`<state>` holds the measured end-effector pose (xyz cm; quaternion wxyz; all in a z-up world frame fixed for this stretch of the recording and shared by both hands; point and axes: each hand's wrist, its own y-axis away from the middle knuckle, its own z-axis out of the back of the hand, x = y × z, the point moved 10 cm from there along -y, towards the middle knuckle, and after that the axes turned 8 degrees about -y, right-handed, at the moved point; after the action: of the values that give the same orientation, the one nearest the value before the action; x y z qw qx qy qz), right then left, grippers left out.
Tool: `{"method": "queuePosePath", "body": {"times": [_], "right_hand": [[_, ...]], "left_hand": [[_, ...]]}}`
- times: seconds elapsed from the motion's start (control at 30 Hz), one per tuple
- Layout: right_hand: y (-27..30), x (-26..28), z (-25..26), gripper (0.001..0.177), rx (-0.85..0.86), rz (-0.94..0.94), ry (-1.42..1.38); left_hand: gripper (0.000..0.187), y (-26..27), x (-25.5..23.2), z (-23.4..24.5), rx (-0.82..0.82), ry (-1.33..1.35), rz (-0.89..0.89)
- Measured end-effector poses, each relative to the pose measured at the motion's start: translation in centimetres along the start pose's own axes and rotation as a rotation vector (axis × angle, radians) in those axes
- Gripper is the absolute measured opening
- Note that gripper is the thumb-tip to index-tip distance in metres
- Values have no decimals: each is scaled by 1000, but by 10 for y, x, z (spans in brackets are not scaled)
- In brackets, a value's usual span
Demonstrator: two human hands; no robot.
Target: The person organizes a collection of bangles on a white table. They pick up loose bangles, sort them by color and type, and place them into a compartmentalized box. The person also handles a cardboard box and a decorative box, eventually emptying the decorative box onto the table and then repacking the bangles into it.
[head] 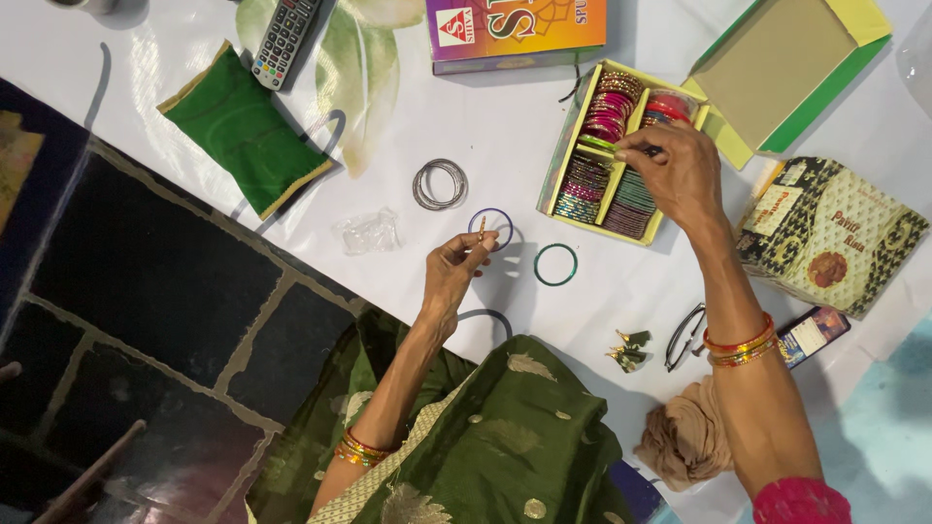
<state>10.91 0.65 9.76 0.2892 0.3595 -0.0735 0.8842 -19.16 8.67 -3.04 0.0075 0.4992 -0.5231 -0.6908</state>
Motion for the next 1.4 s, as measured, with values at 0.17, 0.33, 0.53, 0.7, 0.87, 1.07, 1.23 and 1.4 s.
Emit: {"method": "queuePosePath", "body": {"times": [0.17,0.33,0.53,0.7,0.87,1.07,1.23,1.4], "right_hand": [[-6,3,-8,10,15,29,12],[-7,6,-18,9,18,70,178],[-10,14,-20,11,-59,125,189],[-8,17,-18,19,-99,135,132],[-5,15,-10,23,-121,100,69],[1,15,-5,13,-173,139,161],[2,8,-8,9,-239,126,178],[2,7,-9,6,-273,128,168]], "left_hand": [[32,-1,-4,-3,1,0,-18],[32,-2,-1,-4,1,-9,2],[32,-4,0,-5,1,-2,-8],[34,-4,-2,-6,-2,-17,-9],[33,-5,-3,-6,-13,-47,-2],[31,-7,-4,-8,-12,-63,-26],[30,-11,0,-7,-24,-112,-20],[30,-12,-1,-9,-21,-140,-41]]}}
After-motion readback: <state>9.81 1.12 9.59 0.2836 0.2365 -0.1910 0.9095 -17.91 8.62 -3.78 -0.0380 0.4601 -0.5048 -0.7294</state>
